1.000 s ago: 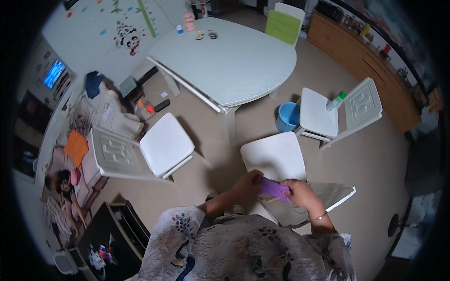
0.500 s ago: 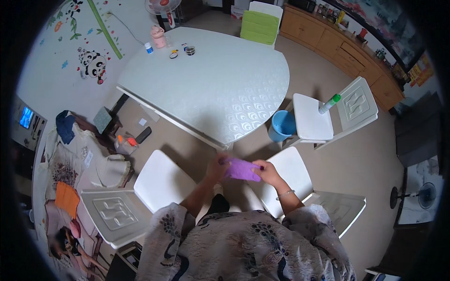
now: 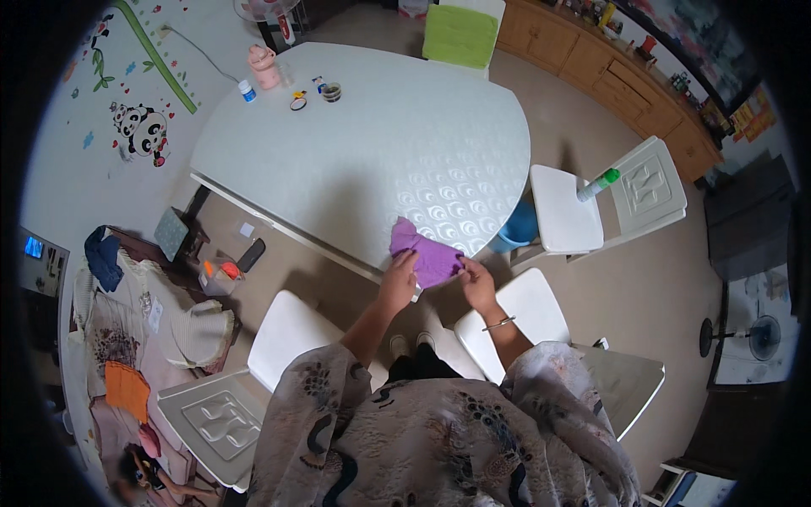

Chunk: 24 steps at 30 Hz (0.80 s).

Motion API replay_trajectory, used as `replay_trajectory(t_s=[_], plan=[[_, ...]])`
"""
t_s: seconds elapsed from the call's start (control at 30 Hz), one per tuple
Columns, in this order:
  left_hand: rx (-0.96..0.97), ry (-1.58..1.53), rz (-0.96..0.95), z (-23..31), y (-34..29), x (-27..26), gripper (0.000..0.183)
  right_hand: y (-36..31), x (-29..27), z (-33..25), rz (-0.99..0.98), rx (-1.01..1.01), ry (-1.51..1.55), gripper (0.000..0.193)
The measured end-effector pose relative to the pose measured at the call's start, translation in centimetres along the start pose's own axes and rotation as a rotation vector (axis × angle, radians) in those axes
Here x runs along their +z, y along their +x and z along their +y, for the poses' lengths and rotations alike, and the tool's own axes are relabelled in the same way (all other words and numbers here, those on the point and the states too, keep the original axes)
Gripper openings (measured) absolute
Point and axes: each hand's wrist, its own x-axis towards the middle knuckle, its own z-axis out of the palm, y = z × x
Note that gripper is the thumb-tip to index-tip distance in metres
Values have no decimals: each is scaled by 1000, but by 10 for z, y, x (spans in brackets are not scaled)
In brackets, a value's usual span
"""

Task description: The person wipes a white dining table with a purple cloth, moving items like a glass, a pink thermos, and small containers aside to clean underneath. The person cleans the tabletop and the table's edge and underside.

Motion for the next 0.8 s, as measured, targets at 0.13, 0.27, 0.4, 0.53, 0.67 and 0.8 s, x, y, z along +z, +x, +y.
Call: replay_trajectory(t_s=[0.13, 0.27, 0.4, 0.53, 0.67, 0.8], plan=[[77, 330, -104, -8, 8, 7, 54, 8, 19, -34, -127, -347, -339, 49], [56, 387, -173, -20, 13, 3, 53, 10, 38, -15, -342, -174, -650, 60], [-71, 406, -190, -43, 12, -9, 51, 32, 30, -15, -359, -161, -726, 63], [-26, 443, -102, -45, 20, -28, 49, 59, 15, -17, -393, -97, -765, 65], [91, 290, -56, -51, 41, -23, 49, 74, 14, -28, -417, -61, -771, 64], [174, 212, -150, -35, 74, -6, 51, 80, 19, -23, -310, -56, -771, 62]])
